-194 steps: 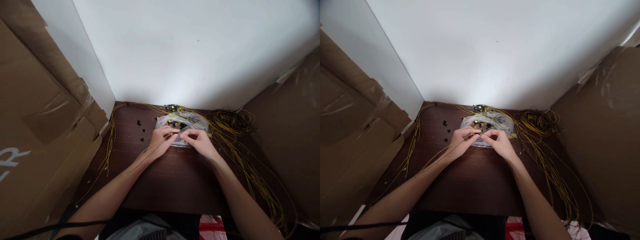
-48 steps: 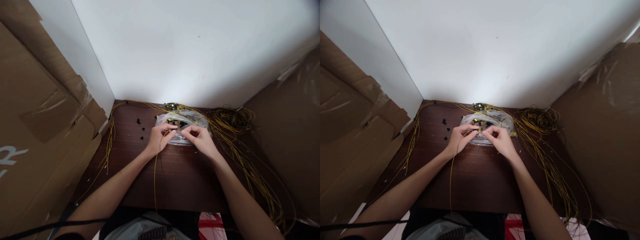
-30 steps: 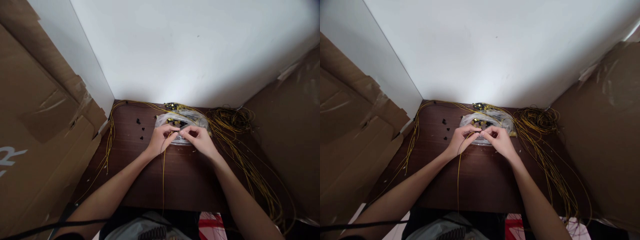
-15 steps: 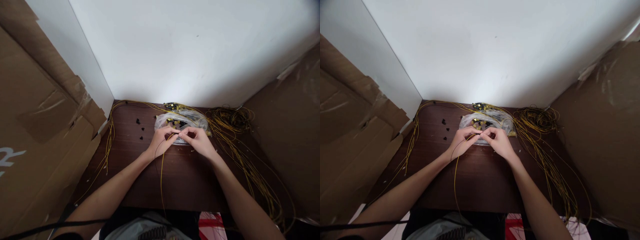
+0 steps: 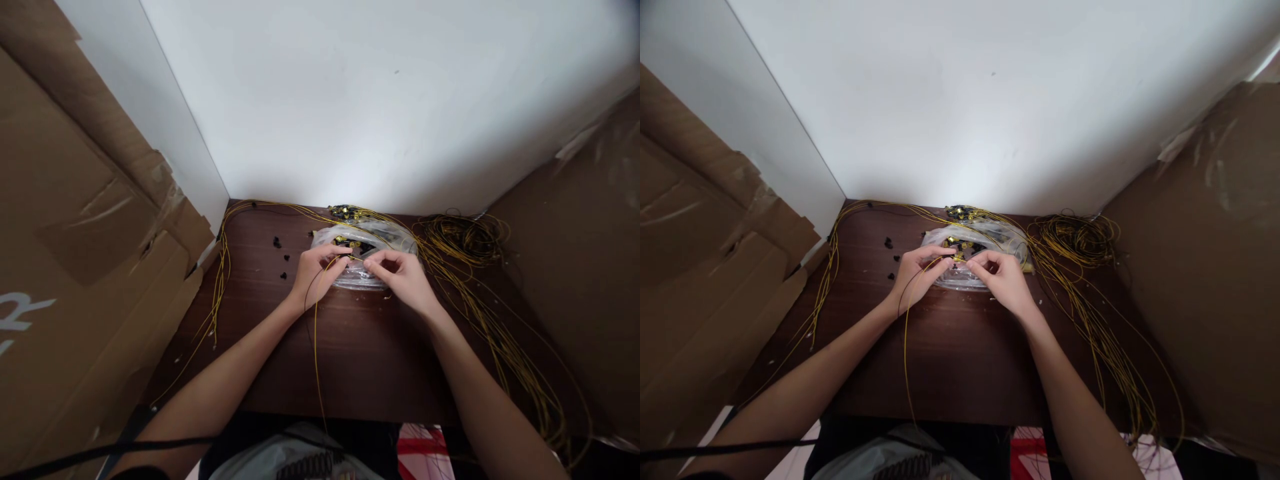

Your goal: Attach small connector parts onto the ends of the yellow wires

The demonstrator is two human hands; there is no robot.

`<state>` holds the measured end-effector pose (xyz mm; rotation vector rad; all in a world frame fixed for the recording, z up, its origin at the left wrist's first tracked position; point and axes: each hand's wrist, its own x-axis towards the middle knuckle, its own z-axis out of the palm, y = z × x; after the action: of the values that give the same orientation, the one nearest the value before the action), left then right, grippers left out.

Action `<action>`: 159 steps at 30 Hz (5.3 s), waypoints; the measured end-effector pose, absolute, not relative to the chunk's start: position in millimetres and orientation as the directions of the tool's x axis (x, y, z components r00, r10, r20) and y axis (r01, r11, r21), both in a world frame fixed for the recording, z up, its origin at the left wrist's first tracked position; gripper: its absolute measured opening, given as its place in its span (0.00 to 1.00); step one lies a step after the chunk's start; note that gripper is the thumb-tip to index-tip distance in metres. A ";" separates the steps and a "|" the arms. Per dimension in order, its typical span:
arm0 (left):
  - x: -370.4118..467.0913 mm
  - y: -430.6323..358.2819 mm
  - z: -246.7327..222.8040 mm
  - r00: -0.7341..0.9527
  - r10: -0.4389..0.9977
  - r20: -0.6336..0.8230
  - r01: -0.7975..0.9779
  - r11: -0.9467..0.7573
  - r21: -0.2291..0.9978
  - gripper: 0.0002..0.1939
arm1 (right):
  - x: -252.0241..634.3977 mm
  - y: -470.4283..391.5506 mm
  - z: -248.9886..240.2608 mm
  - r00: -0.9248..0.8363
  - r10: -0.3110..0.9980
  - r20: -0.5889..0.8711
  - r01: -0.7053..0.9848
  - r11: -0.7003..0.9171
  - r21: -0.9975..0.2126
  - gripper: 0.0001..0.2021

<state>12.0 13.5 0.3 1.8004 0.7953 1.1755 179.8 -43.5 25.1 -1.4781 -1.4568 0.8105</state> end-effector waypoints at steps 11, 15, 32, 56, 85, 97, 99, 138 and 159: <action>14.9 9.7 -3.9 0.393 0.838 0.378 0.084 -0.443 0.893 0.09 | 182.5 -42.4 21.6 0.106 0.985 0.134 0.432 0.075 -0.899 0.14; 15.1 9.5 -4.9 0.417 0.827 0.378 0.086 -0.450 0.889 0.09 | 182.0 -42.4 21.2 0.098 0.985 0.144 0.431 0.088 -0.898 0.14; 18.6 5.2 -3.8 0.473 0.777 0.417 0.125 -0.527 0.841 0.08 | 175.5 -42.5 19.7 0.025 0.989 0.145 0.515 0.112 -0.850 0.12; 12.8 8.5 3.7 0.397 0.830 0.391 0.112 -0.466 0.877 0.08 | 178.1 -42.4 18.6 0.110 0.979 0.172 0.474 0.100 -0.875 0.11; 12.4 11.2 1.6 0.347 0.844 0.410 0.139 -0.478 0.867 0.09 | 175.3 -41.3 14.9 0.108 0.972 0.207 0.473 0.133 -0.871 0.11; 13.3 10.2 3.1 0.396 0.840 0.370 0.121 -0.448 0.886 0.09 | 174.4 -41.4 17.3 0.079 0.973 0.215 0.463 0.155 -0.872 0.12; 11.1 13.0 5.9 0.328 0.880 0.344 0.102 -0.395 0.913 0.09 | 177.6 -41.8 19.0 0.114 0.967 0.228 0.475 0.148 -0.867 0.12; 7.8 12.7 8.6 0.366 0.755 0.544 0.221 -0.639 0.737 0.08 | 177.6 -43.5 23.0 0.048 0.975 0.217 0.523 0.160 -0.837 0.11; 9.2 10.4 8.8 0.439 0.734 0.518 0.206 -0.644 0.737 0.08 | 177.4 -43.4 22.5 0.077 0.969 0.234 0.503 0.165 -0.848 0.11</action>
<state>9.2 10.4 8.8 2.1048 0.7866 1.1648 177.4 -43.4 22.5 -1.4638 -1.5547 0.6612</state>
